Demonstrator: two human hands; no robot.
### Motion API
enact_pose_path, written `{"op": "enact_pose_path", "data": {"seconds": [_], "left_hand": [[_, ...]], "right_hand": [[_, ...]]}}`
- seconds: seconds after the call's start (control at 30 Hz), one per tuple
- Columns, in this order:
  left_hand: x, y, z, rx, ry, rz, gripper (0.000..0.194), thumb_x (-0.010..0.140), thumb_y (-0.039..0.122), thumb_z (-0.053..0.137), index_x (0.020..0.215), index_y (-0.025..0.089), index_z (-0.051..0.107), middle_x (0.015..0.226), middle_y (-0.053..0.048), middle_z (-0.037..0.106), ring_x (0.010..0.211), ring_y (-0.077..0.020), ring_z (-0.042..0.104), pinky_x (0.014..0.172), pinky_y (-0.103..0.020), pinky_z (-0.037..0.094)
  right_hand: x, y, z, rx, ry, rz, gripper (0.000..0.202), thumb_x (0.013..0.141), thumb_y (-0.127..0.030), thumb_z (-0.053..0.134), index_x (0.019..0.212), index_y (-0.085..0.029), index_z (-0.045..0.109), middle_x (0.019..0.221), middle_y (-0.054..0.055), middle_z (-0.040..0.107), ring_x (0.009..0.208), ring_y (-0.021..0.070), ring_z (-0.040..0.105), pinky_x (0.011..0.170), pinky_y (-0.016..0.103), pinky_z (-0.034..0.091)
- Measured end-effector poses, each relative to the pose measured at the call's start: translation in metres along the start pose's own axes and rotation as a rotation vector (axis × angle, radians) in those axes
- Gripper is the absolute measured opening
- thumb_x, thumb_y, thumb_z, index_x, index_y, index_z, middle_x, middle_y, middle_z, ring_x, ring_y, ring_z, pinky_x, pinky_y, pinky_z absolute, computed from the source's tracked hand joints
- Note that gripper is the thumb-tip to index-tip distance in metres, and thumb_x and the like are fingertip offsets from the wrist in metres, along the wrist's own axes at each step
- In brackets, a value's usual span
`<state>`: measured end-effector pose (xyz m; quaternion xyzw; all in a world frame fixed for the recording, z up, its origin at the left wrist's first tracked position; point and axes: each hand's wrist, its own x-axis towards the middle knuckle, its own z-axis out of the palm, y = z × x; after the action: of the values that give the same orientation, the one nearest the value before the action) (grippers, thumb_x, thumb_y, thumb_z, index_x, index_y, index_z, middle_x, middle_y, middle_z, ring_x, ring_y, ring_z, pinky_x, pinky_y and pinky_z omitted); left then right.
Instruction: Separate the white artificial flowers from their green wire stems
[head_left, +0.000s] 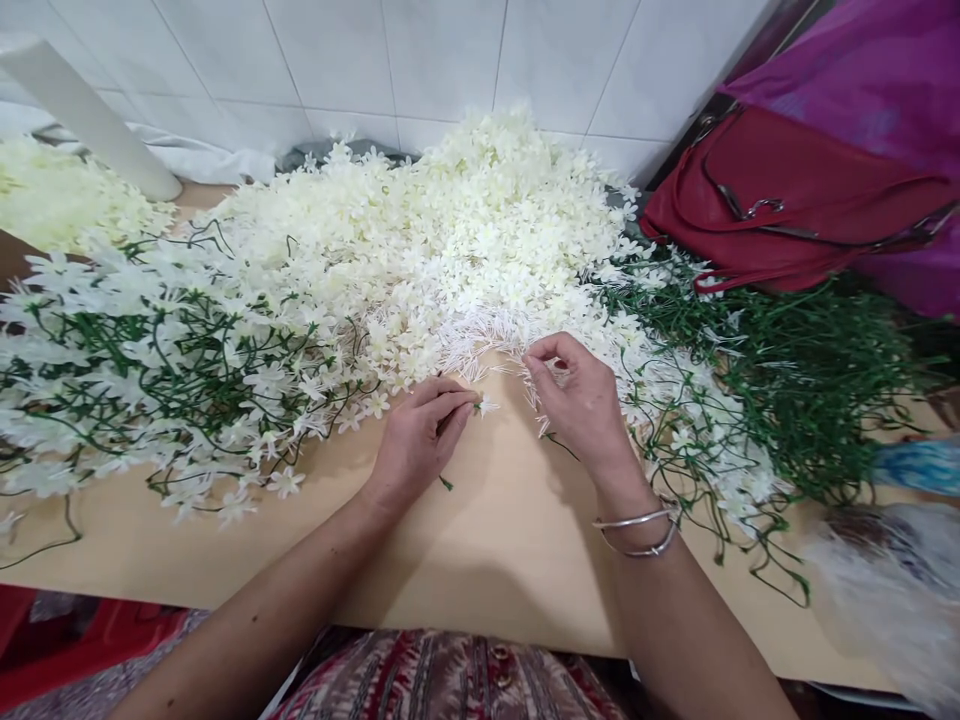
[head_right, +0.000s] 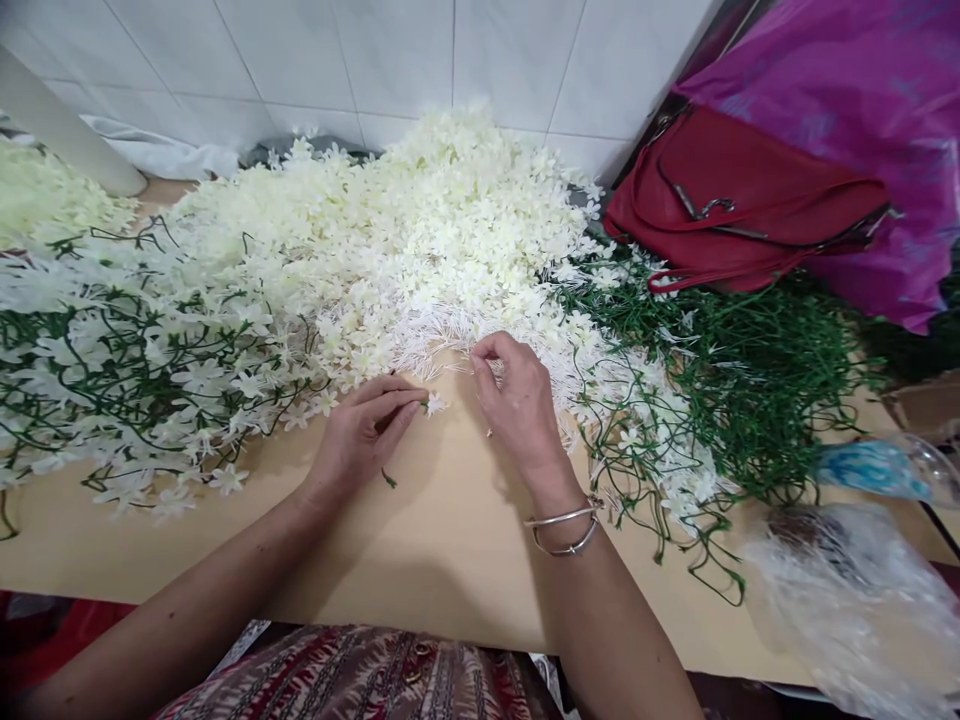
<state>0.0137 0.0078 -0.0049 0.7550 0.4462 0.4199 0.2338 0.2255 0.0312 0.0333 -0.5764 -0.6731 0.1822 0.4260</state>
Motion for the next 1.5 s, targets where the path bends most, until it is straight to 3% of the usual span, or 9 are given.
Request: {"op": "enact_pose_path", "data": {"seconds": [0.13,0.27,0.43,0.57,0.73,0.9,1.13,1.27,1.5], "left_hand": [[-0.001,0.003,-0.002,0.011,0.107,-0.001,0.019,0.101,0.020,0.059,0.111,0.022,0.075,0.111,-0.008,0.075,0.102,-0.0188,0.072,0.090,-0.031,0.059],[0.006,0.001,-0.010,0.123,0.207,0.009,0.023,0.101,0.016,0.058,0.119,0.021,0.070,0.118,-0.009,0.069,0.091,-0.0157,0.070,0.088,-0.031,0.058],[0.030,-0.017,-0.025,0.388,0.149,0.081,0.022,0.099,0.014,0.057,0.116,0.019,0.069,0.119,-0.012,0.066,0.110,-0.0260,0.065,0.095,-0.039,0.053],[0.042,-0.034,-0.029,0.465,0.104,0.107,0.014,0.098,0.017,0.058,0.103,0.019,0.071,0.110,-0.010,0.067,0.099,-0.0253,0.066,0.090,-0.039,0.053],[0.043,-0.032,-0.037,0.446,0.197,0.094,0.016,0.101,0.022,0.060,0.098,0.019,0.075,0.106,-0.010,0.072,0.097,-0.0240,0.068,0.090,-0.038,0.052],[0.044,-0.006,-0.037,0.011,0.324,-0.051,0.012,0.096,0.030,0.071,0.099,0.022,0.080,0.103,-0.006,0.076,0.097,-0.0190,0.069,0.085,-0.030,0.052],[0.034,0.019,-0.009,-1.009,0.212,-0.674,0.035,0.064,0.043,0.097,0.089,0.023,0.082,0.082,0.002,0.076,0.080,-0.0114,0.073,0.069,-0.017,0.051],[0.029,0.023,-0.004,-1.092,0.186,-0.752,0.038,0.057,0.040,0.101,0.087,0.023,0.083,0.085,0.002,0.078,0.080,-0.0098,0.073,0.070,-0.015,0.052],[0.026,0.019,-0.005,-0.956,0.164,-0.670,0.030,0.069,0.041,0.095,0.091,0.023,0.084,0.090,0.000,0.079,0.078,-0.0085,0.067,0.072,-0.016,0.052]], "right_hand": [[0.000,-0.002,0.007,0.168,0.132,0.056,0.005,0.092,-0.024,0.065,0.087,-0.024,0.065,0.084,0.001,0.071,0.080,0.0199,0.062,0.080,0.034,0.049],[-0.002,-0.004,0.015,0.272,0.120,0.119,0.006,0.086,-0.024,0.069,0.082,-0.023,0.065,0.078,0.000,0.068,0.073,0.0174,0.059,0.074,0.032,0.049],[-0.004,-0.005,0.019,0.322,0.065,0.109,0.004,0.087,-0.020,0.068,0.085,-0.021,0.072,0.086,0.002,0.073,0.079,0.0175,0.063,0.079,0.032,0.051],[-0.004,-0.004,0.019,0.336,0.068,0.059,0.012,0.090,-0.017,0.065,0.091,-0.021,0.077,0.095,0.004,0.077,0.087,0.0181,0.068,0.084,0.032,0.053],[-0.005,-0.007,0.021,0.407,0.106,0.100,0.006,0.090,-0.023,0.071,0.092,-0.021,0.076,0.091,0.002,0.077,0.086,0.0180,0.071,0.084,0.032,0.054],[-0.008,-0.014,0.025,0.547,0.076,0.135,0.003,0.088,-0.021,0.073,0.090,-0.022,0.076,0.084,0.001,0.075,0.080,0.0165,0.069,0.079,0.031,0.054],[-0.012,-0.026,0.025,0.583,0.023,0.100,0.005,0.088,-0.021,0.073,0.090,-0.021,0.077,0.090,0.003,0.073,0.080,0.0159,0.064,0.077,0.031,0.052],[-0.014,-0.032,0.024,0.512,-0.013,0.050,0.007,0.087,-0.017,0.070,0.087,-0.022,0.075,0.086,0.002,0.071,0.077,0.0160,0.060,0.076,0.032,0.050],[-0.016,-0.037,0.026,0.533,-0.048,0.111,0.006,0.085,-0.018,0.071,0.082,-0.023,0.067,0.077,-0.001,0.065,0.070,0.0143,0.057,0.069,0.030,0.049]]}}
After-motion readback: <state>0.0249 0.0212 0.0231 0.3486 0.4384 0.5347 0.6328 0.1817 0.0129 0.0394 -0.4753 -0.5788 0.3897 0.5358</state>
